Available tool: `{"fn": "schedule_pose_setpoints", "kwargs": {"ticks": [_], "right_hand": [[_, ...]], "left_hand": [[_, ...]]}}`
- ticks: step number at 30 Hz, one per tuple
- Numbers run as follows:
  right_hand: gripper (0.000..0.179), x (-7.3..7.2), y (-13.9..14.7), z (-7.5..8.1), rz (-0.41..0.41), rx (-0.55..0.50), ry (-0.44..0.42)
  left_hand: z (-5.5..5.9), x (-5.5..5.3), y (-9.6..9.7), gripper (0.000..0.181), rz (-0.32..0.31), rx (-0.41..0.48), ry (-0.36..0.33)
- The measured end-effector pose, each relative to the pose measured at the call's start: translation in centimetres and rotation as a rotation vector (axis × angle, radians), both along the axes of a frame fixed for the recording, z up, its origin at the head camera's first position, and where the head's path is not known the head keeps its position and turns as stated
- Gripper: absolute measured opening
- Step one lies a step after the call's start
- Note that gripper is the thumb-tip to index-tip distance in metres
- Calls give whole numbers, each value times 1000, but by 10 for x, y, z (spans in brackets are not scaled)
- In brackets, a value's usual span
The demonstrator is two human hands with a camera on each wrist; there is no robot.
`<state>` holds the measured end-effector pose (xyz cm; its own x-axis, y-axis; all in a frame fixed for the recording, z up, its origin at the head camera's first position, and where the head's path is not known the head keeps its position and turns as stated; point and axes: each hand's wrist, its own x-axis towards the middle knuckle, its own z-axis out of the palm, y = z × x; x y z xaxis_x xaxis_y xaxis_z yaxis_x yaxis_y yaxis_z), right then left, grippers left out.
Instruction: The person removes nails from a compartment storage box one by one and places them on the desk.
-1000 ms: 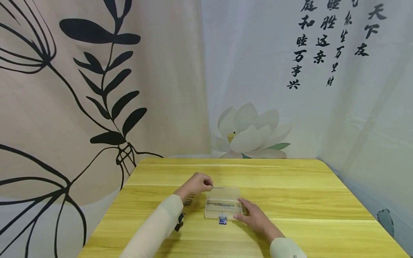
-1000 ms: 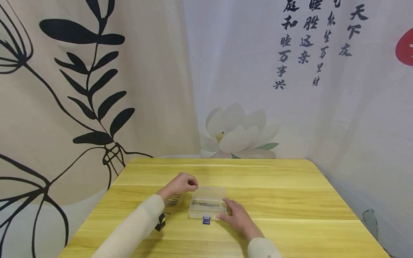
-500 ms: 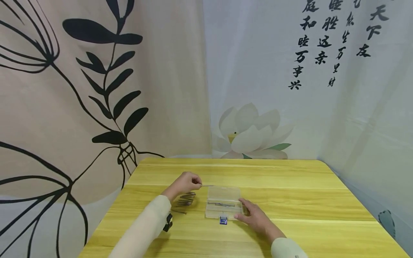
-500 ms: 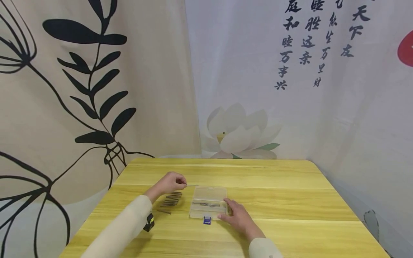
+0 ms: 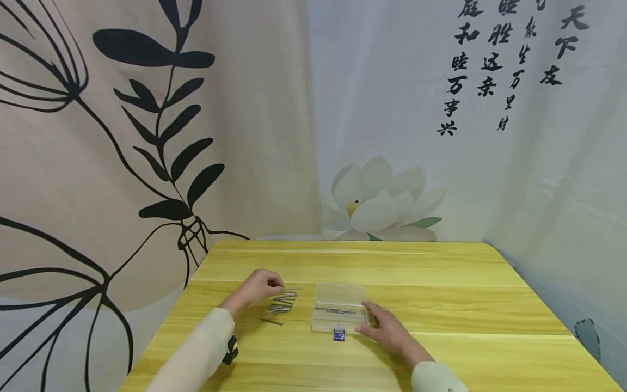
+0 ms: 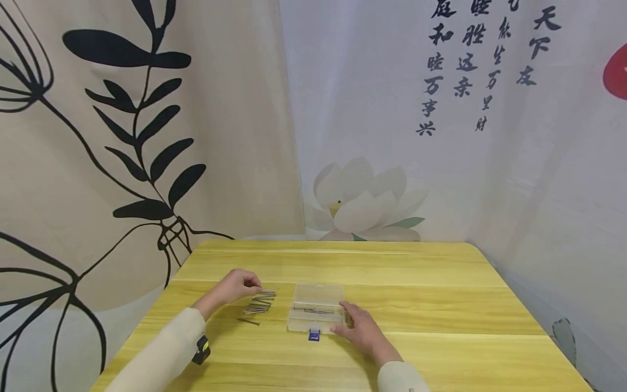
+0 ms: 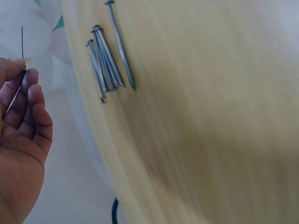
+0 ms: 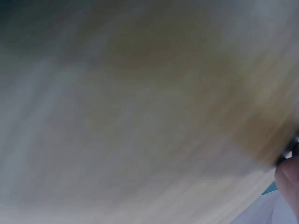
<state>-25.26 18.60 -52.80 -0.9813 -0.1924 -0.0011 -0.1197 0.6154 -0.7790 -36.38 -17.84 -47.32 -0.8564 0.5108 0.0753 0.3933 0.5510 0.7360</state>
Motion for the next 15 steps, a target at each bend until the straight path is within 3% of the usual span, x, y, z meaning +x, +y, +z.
{"fn": "schedule_pose_setpoints", "kwargs": {"ticks": [15], "right_hand": [[72,1,2,1,5,-7,-5]], "left_hand": [[-12,20,-27,9,-7,-23,19]]}}
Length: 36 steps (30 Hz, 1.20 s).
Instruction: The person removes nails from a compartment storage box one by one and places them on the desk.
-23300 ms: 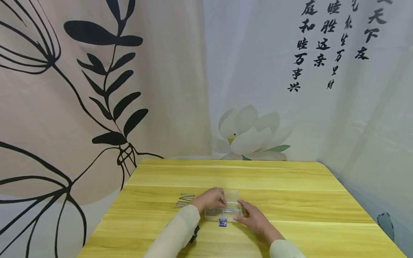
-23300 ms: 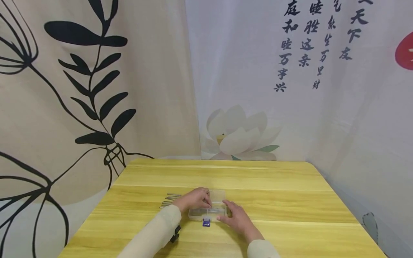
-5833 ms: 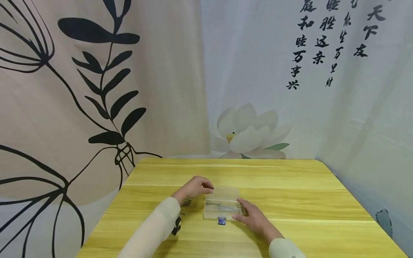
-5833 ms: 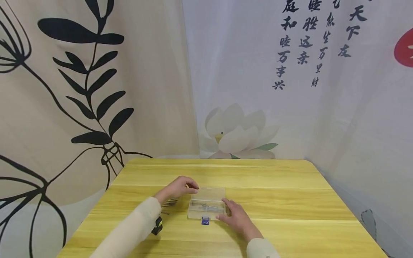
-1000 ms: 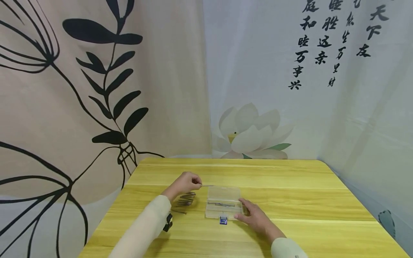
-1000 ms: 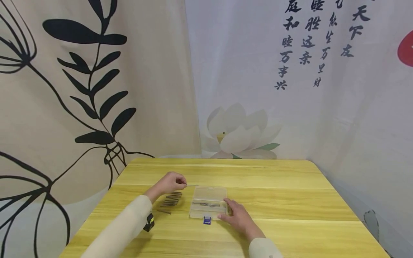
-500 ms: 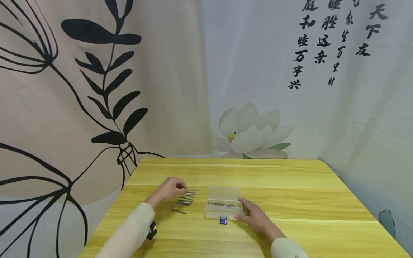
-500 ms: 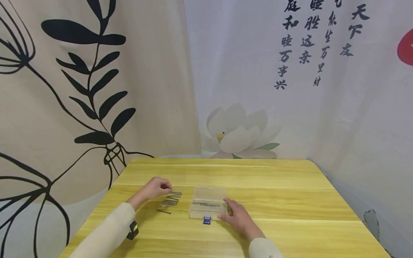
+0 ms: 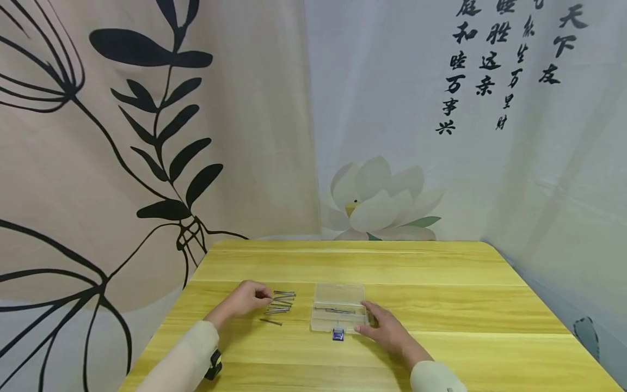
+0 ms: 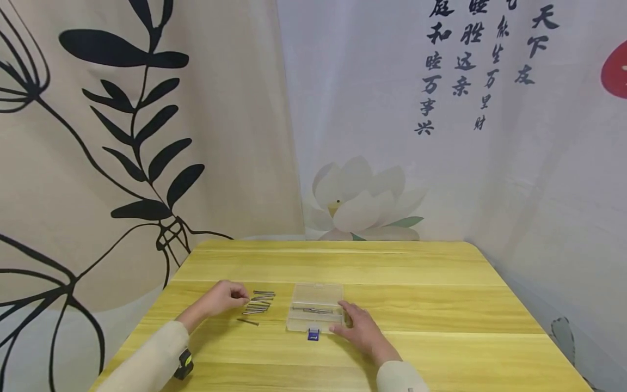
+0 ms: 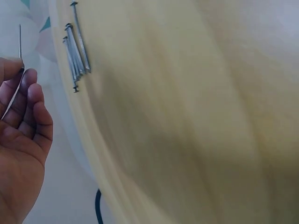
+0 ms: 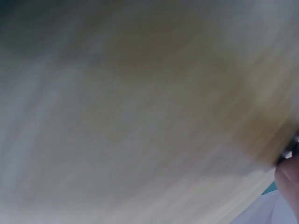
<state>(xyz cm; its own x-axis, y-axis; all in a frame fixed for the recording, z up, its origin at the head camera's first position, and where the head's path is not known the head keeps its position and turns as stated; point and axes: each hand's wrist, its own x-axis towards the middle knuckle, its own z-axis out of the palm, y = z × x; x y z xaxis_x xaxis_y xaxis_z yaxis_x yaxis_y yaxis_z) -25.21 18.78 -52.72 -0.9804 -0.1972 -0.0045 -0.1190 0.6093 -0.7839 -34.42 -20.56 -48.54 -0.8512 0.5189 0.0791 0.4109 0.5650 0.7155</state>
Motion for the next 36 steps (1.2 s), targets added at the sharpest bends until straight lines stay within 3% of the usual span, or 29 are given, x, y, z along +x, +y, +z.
{"fn": "schedule_pose_setpoints", "kwargs": {"ticks": [12,18,25,36], "right_hand": [[71,0,0,-1,-5,-3,-2],[72,-1,0,0,-7,8,-12],[72,-2,1,-2,-5,7,-13],[72,-2,1,-2,0,1,-5]], "left_hand": [[-16,16,-20,7,-88,-7,11],[-23,23,-25,6,-84,4,-33],[-28,24,-28,6,-65,-2,-50],[-28,25,-26,5,-85,-32,3]]}}
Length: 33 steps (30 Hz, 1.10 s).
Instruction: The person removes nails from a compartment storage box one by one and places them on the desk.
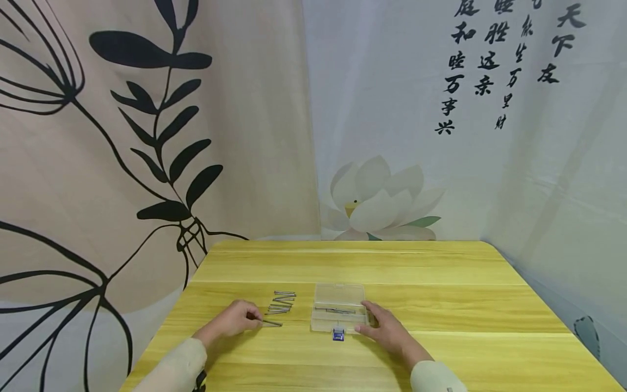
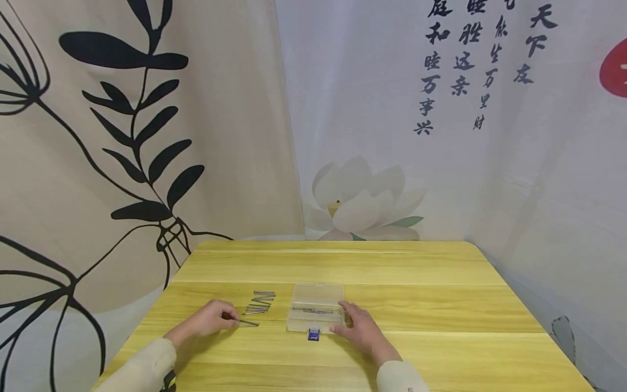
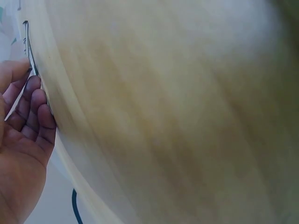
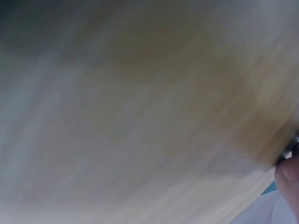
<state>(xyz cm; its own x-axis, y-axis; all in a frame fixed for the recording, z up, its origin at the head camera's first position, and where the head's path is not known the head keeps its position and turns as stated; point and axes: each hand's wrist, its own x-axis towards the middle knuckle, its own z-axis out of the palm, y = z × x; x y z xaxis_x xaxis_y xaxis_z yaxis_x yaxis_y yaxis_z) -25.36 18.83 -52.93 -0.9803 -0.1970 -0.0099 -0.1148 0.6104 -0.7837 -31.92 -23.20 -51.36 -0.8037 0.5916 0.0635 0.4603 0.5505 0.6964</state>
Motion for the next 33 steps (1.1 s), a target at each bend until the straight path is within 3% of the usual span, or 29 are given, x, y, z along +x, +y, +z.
{"fn": "schedule_pose_setpoints", "kwargs": {"ticks": [13,25,33], "right_hand": [[72,1,0,0,-9,16,0],[72,2,-1,4,-7,6,-4],[72,4,-1,5,-18,20,-13]], "left_hand": [[1,-2,-2,6,30,-10,-29],[19,-9,10,9,69,-35,-18],[30,-15,32,16,58,-23,-29]]}}
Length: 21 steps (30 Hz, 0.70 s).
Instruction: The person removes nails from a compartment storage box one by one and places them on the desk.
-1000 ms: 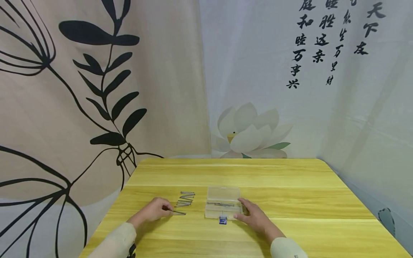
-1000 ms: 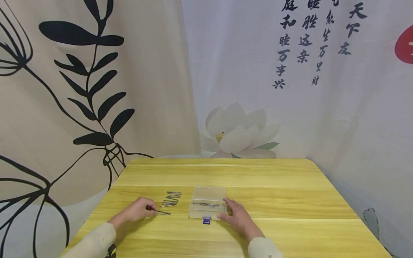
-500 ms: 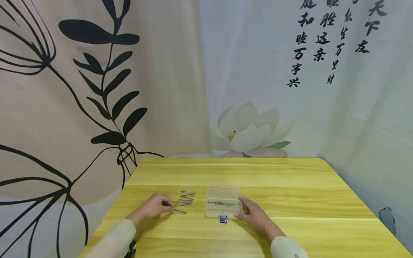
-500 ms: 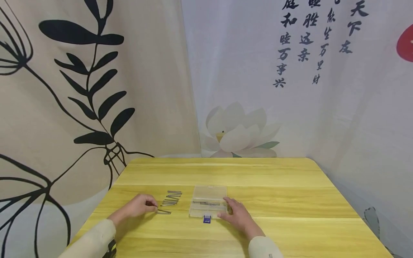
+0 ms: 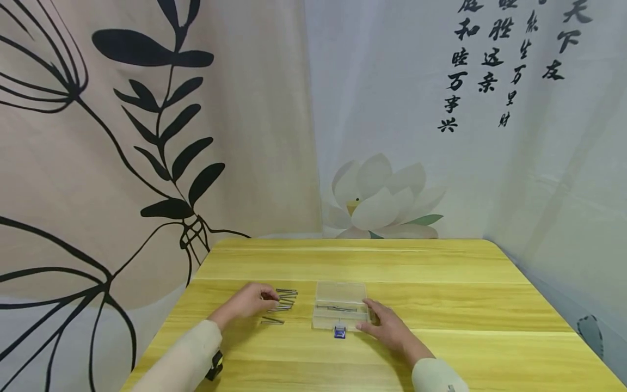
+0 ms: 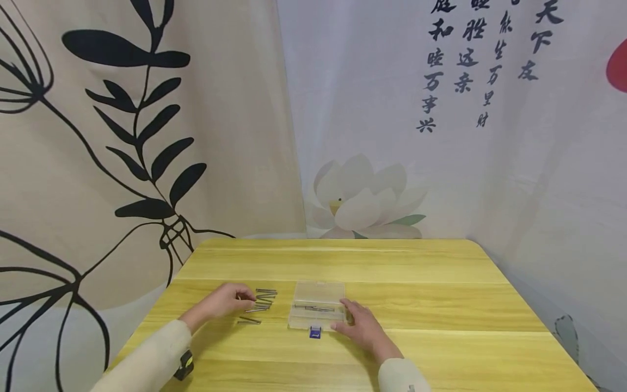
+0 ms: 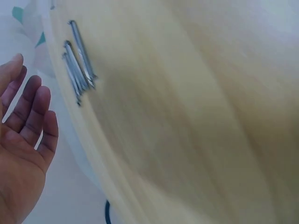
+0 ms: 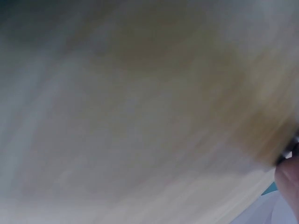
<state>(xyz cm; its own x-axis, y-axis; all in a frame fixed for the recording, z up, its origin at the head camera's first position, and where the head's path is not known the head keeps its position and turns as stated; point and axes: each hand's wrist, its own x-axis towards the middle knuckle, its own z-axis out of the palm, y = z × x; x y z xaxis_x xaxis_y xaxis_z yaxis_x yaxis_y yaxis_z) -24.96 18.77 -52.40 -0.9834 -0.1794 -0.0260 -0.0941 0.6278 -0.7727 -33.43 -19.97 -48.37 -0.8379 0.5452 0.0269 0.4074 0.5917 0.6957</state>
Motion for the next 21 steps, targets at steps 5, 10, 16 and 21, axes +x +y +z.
{"fn": "schedule_pose_setpoints", "kwargs": {"ticks": [5,10,16,21], "right_hand": [[73,-2,0,-3,0,-4,3],[73,-2,1,-3,-7,-1,0],[74,-2,1,-4,-4,-4,5],[74,-2,0,-5,-4,-4,7]], "left_hand": [[8,-2,21,17,-22,7,-18],[12,-6,42,19,-43,37,-37],[17,-9,71,18,-63,67,-26],[18,-9,92,17,-96,62,-5]]}}
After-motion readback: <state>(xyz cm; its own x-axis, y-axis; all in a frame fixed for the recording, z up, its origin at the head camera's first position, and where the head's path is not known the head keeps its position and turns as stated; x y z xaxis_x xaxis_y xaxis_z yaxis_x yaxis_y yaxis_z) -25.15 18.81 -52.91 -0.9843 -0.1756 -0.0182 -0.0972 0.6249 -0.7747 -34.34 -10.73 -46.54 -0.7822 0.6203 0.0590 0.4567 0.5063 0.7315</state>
